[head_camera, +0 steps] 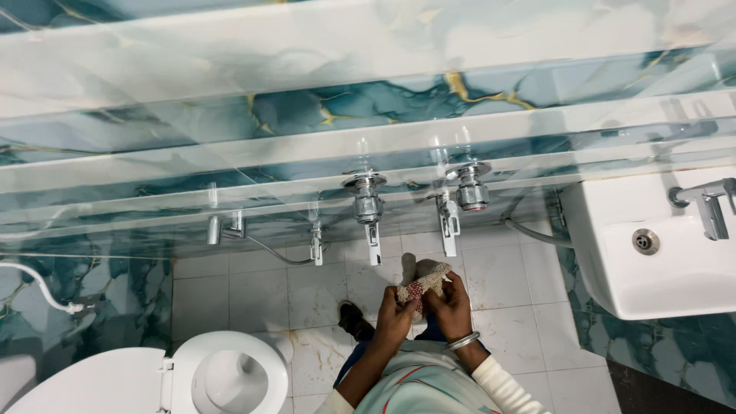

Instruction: The person cleans various bathroom fixtures using a cloth, including a faucet, shower head, and small sink.

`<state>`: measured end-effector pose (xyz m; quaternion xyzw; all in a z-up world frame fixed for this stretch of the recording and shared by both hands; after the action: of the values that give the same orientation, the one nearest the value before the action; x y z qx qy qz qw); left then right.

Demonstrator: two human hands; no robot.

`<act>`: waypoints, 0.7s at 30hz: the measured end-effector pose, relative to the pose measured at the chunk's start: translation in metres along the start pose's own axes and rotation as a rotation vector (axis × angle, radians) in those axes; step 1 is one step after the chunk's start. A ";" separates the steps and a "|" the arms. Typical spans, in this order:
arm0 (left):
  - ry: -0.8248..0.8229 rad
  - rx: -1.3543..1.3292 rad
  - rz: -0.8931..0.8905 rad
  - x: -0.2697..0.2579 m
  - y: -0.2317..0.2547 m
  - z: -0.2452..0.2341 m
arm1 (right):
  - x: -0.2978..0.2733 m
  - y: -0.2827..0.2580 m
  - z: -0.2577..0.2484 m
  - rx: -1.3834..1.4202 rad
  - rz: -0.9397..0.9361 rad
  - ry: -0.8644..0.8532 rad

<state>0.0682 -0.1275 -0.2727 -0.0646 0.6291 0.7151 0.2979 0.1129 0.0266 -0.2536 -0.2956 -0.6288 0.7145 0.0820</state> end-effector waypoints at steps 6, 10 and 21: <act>0.154 -0.488 -0.304 -0.023 -0.002 -0.060 | -0.026 -0.040 0.071 -0.051 -0.027 -0.078; 0.244 -0.746 -0.330 -0.035 0.022 -0.080 | -0.040 -0.062 0.106 0.058 -0.057 -0.018; 0.341 -0.315 0.534 0.003 0.143 -0.069 | -0.009 -0.131 0.103 -0.013 -0.308 0.329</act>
<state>-0.0261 -0.1955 -0.1652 -0.0613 0.5465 0.8349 -0.0226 0.0329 -0.0396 -0.1236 -0.3093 -0.6493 0.6316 0.2896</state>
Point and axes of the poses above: each hand's wrist, its own x-axis towards the middle knuckle, its own z-axis out of the palm, y = z × x, the point moved 7 cm from there along x, towards the middle knuckle, and after that the axes turned 8 degrees about -x, right-handed, at the moved point
